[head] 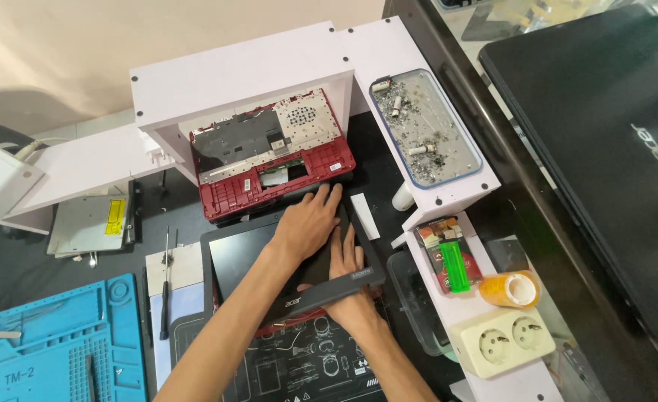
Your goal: The person disassembles a red Acer laptop at a repair bench. They lift off the keyboard/palm-rest cover, set it aside, reposition the laptop base, then use a screwdriver to unscrew components around the exposed screen and chassis, handling the display panel and small screws.
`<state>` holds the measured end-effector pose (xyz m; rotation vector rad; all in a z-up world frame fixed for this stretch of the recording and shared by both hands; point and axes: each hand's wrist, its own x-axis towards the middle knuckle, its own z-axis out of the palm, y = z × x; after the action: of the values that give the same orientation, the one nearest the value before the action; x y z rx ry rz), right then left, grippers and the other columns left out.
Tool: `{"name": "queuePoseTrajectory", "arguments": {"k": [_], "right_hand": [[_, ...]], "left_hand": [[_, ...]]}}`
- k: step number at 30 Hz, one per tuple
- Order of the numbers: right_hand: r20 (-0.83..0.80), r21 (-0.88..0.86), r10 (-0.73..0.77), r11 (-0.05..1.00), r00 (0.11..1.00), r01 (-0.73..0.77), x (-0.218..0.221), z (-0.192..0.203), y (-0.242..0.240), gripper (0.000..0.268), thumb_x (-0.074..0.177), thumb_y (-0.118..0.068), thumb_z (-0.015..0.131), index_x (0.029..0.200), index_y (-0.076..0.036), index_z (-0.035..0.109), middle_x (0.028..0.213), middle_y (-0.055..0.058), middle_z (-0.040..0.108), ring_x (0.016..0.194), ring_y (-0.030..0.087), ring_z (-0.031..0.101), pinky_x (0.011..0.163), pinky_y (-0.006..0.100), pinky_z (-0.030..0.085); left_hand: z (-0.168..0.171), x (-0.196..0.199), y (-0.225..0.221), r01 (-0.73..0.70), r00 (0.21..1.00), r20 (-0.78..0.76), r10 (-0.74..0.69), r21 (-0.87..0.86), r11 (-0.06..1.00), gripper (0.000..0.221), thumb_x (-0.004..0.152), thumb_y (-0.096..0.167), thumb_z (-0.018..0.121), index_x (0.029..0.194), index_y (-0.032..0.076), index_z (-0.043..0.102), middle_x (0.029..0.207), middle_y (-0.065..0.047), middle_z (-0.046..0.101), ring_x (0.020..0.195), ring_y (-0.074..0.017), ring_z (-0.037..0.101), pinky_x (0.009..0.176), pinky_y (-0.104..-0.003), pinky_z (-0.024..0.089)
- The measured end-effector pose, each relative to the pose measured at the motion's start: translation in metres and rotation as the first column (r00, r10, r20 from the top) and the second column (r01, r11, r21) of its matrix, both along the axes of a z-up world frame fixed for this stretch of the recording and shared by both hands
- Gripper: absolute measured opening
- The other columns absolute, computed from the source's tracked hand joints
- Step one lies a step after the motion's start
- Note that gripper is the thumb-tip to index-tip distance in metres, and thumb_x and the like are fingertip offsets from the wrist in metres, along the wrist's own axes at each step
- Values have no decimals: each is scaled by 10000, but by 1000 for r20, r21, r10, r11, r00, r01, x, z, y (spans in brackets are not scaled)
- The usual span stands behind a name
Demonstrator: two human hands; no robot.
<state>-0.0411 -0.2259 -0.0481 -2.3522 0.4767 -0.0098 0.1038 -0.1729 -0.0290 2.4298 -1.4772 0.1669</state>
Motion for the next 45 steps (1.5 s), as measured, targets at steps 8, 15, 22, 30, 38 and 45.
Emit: {"name": "queuePoseTrajectory", "arguments": {"k": [8, 15, 22, 30, 38, 45], "right_hand": [[37, 40, 10, 999, 999, -11, 0, 0, -2, 1362, 618, -504, 940, 1547, 102, 149, 1612, 380, 123, 1427, 520, 295, 1135, 567, 362], [19, 38, 13, 999, 1000, -14, 3, 7, -2, 1338, 614, -493, 927, 1541, 101, 167, 1602, 370, 155, 1318, 476, 393, 1092, 539, 404], [4, 46, 37, 998, 999, -37, 3, 3, -3, 1324, 610, -553, 905, 1532, 102, 218, 1619, 360, 153, 1208, 434, 460, 1047, 510, 452], [30, -49, 64, 997, 998, -62, 5, -3, -4, 1325, 597, -636, 897, 1501, 116, 286, 1609, 354, 125, 1219, 438, 464, 1035, 535, 452], [-59, -58, 50, 997, 997, -53, 7, -5, -5, 1313, 573, -645, 886, 1484, 107, 315, 1642, 321, 90, 1218, 408, 470, 1062, 501, 446], [-38, 0, 41, 999, 998, -41, 5, 3, -3, 1349, 574, -652, 873, 1540, 63, 260, 1644, 319, 87, 1238, 409, 463, 1042, 502, 462]], "left_hand": [[-20, 10, -14, -7, 985, 170, -15, 126, 992, 485, 918, 334, 692, 1276, 15, 616, 1149, -131, 619, 936, -285, 688, 610, -365, 581], [-35, 7, -17, 118, 862, 481, -162, 122, 986, 413, 844, 284, 677, 1169, 30, 684, 1128, -86, 619, 923, -207, 619, 646, -335, 531], [-41, 7, -24, 80, 821, 545, -170, 184, 980, 382, 862, 342, 690, 1110, 52, 692, 1069, -81, 587, 890, -193, 602, 633, -318, 495], [-40, 5, -23, -13, 824, 557, -100, 196, 980, 564, 847, 476, 702, 1171, 17, 660, 1007, -77, 604, 801, -185, 576, 619, -318, 477], [-31, 2, -17, -48, 815, 579, -27, 114, 992, 534, 871, 383, 671, 1283, 48, 611, 1037, -33, 589, 909, -181, 560, 747, -343, 485], [-39, -2, -22, -107, 907, 420, 12, 204, 973, 436, 886, 354, 681, 1175, 37, 599, 1072, -75, 594, 1023, -224, 573, 856, -388, 500]]}}
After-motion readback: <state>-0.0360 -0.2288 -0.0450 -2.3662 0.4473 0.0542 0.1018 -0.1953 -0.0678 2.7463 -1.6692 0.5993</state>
